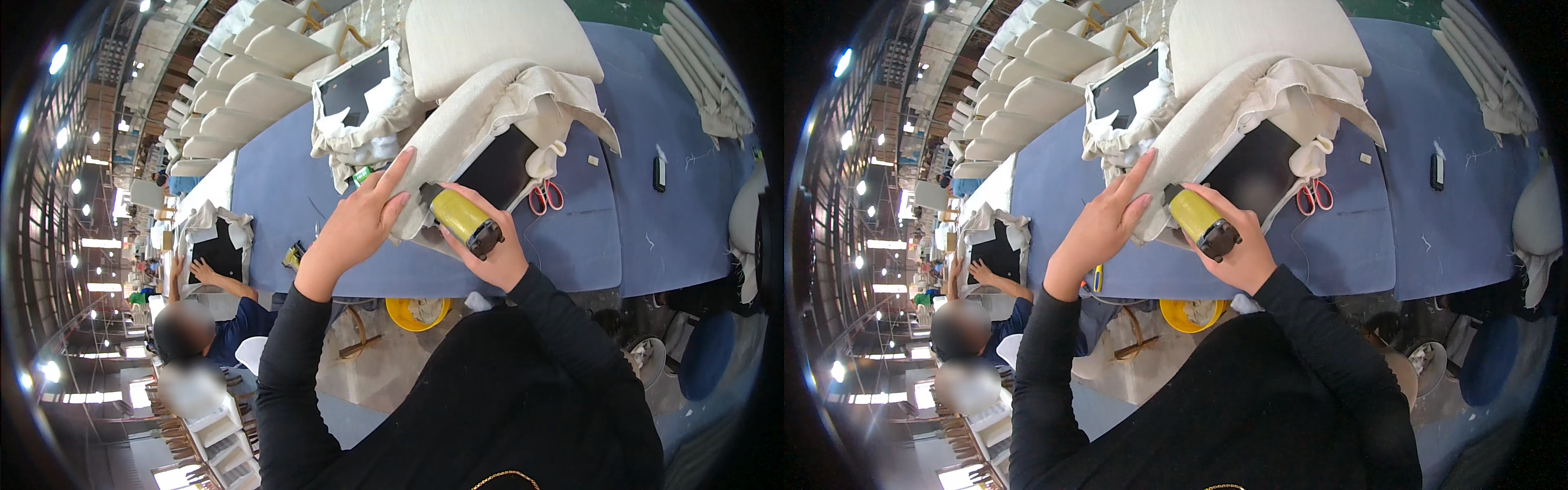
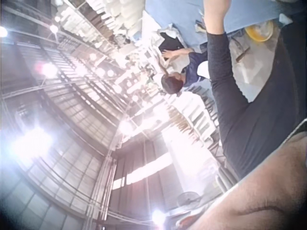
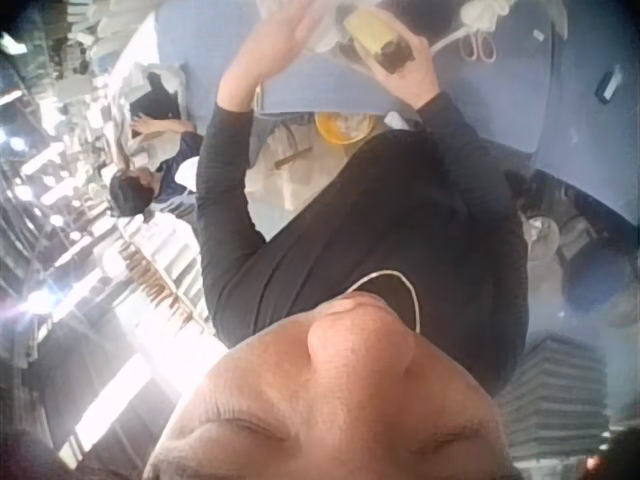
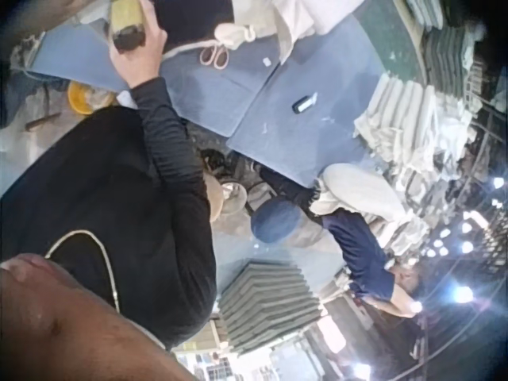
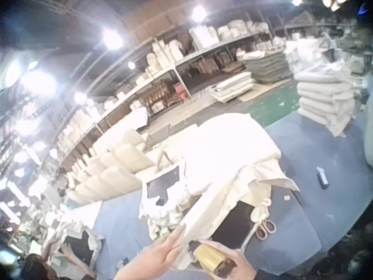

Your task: The person is upholstering a chair seat by attaching a white fabric cover to a foam cushion. They use a staple gun to secure the fabric to the underside of the seat frame, repeatedly pulling the material taut and adjusting its position. The person also uses a screwdriver to manipulate the fabric and a utility knife to trim excess material.

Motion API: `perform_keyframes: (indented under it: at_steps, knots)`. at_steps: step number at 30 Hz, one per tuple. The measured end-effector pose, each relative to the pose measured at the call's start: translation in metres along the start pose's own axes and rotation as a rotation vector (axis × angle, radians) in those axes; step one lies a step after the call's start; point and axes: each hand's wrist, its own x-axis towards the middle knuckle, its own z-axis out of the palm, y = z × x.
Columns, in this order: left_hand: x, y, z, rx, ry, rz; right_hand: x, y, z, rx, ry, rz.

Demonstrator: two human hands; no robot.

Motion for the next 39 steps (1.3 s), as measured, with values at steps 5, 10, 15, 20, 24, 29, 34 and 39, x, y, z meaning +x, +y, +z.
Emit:
perform_keyframes:
  at_steps: [5, 10, 15, 20, 24, 29, 34, 39]
  knots:
    - [0.001, 0.002, 0.002, 0.04, 0.037, -0.012, -0.002, -0.004, 0.0, 0.03, -0.016, 0.026]
    - [0.002, 0.003, 0.003, 0.04, 0.068, 0.017, -0.008, -0.007, 0.002, 0.007, -0.026, -0.032]
    - [0.001, 0.004, 0.004, 0.054, 0.073, 0.029, -0.009, -0.007, 0.007, 0.031, -0.034, 0.006]
    - [0.002, 0.012, -0.003, 0.043, -0.006, -0.053, -0.01, -0.004, 0.006, -0.005, -0.025, -0.027]
    - [0.002, 0.016, -0.005, 0.046, -0.02, -0.063, -0.012, -0.012, 0.006, 0.048, -0.081, 0.013]
    - [-0.001, 0.016, -0.005, 0.053, -0.037, -0.058, -0.012, -0.01, 0.009, 0.05, -0.048, 0.005]
    - [-0.007, -0.004, -0.015, -0.477, -0.1, -0.029, -0.015, -0.006, 0.003, 0.009, -0.015, 0.025]
    - [-0.011, -0.026, 0.011, -0.273, 0.049, 0.129, -0.015, -0.004, 0.003, 0.079, -0.003, 0.101]
